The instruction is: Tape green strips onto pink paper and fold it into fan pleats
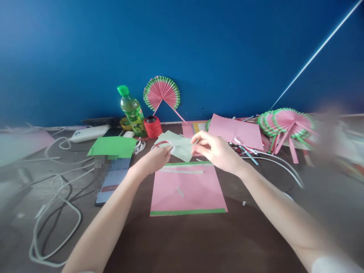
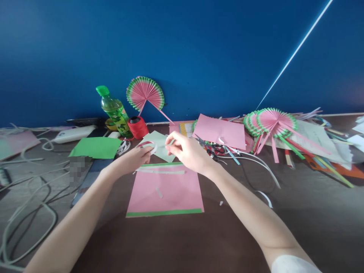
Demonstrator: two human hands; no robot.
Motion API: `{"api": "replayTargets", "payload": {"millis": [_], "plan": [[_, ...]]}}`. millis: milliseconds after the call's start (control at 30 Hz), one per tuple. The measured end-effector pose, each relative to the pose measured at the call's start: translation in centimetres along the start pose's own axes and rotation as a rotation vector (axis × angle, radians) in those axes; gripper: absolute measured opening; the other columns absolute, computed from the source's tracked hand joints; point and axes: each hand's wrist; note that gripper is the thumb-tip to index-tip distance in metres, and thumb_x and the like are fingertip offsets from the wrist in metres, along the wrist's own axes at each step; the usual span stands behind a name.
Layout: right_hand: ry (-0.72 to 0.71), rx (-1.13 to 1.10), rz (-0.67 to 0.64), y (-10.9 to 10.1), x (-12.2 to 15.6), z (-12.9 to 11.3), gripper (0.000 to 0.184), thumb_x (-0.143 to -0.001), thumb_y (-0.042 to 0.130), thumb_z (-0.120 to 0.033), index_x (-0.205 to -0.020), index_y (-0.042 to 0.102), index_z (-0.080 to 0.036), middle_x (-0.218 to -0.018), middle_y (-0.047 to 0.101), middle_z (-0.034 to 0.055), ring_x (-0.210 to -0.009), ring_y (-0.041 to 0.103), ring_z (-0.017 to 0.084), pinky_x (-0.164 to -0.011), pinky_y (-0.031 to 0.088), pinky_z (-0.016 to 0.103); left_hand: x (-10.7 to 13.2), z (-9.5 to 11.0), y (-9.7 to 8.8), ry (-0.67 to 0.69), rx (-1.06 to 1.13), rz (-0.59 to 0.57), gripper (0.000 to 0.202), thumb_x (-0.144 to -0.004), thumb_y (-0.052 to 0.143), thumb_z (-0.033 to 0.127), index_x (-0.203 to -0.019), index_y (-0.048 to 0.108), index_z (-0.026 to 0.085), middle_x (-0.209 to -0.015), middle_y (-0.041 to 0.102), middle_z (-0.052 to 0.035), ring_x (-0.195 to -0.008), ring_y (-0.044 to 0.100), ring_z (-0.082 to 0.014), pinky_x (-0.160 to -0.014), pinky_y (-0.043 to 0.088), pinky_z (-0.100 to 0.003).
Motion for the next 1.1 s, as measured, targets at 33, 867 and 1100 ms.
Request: {"api": "replayTargets", "payload": {"millis": [33,867,1100], "plan": [[-0.009,0.000,-0.044,0.2,0.0,0.1,0.009,-0.086,0.047,-0.029,-0.088,0.051,-0.021,-0.074,0.067,-0.0004,-0.064,0.061,0.012,-0.058,0.044,0.026,0.0,-0.7,-0.1,-0.023,-0.030,-0.017,0.016,-0.069,0.044,0.009,-0.064,0.054,0.021,-0.065,0.056,-0.0078,-0.091,0.056,-0.0256,-0.076,0.043,-0.035],[-0.048,0.277,-0.273,6.9,3.6,4.6,0.072,-0.069,0.067,-0.048,-0.126,0.035,-0.017,-0.095,0.057,0.0100,-0.103,0.051,0.027,-0.078,0.045,0.040,9.2,2.9,5.3,-0.050,-0.513,0.072,0.036,-0.080,0.037,0.006,-0.110,0.057,0.009,-0.106,0.062,-0.0145,-0.096,0.059,-0.0246,-0.081,0.048,-0.037],[0.002,0.260,-0.282,6.0,4.2,4.8,0.070,-0.067,0.070,-0.040,-0.123,0.034,-0.019,-0.084,0.050,0.0024,-0.087,0.053,0.021,-0.071,0.045,0.033,9.1,2.9,8.1,0.138,-0.440,0.162,0.041,-0.087,0.037,0.019,-0.124,0.049,0.008,-0.126,0.054,-0.0139,-0.117,0.048,-0.0244,-0.099,0.040,-0.038]]}}
Point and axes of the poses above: each hand's wrist, its own x-axis away from the middle knuckle, its own y-axis out of the palm, z = x × y
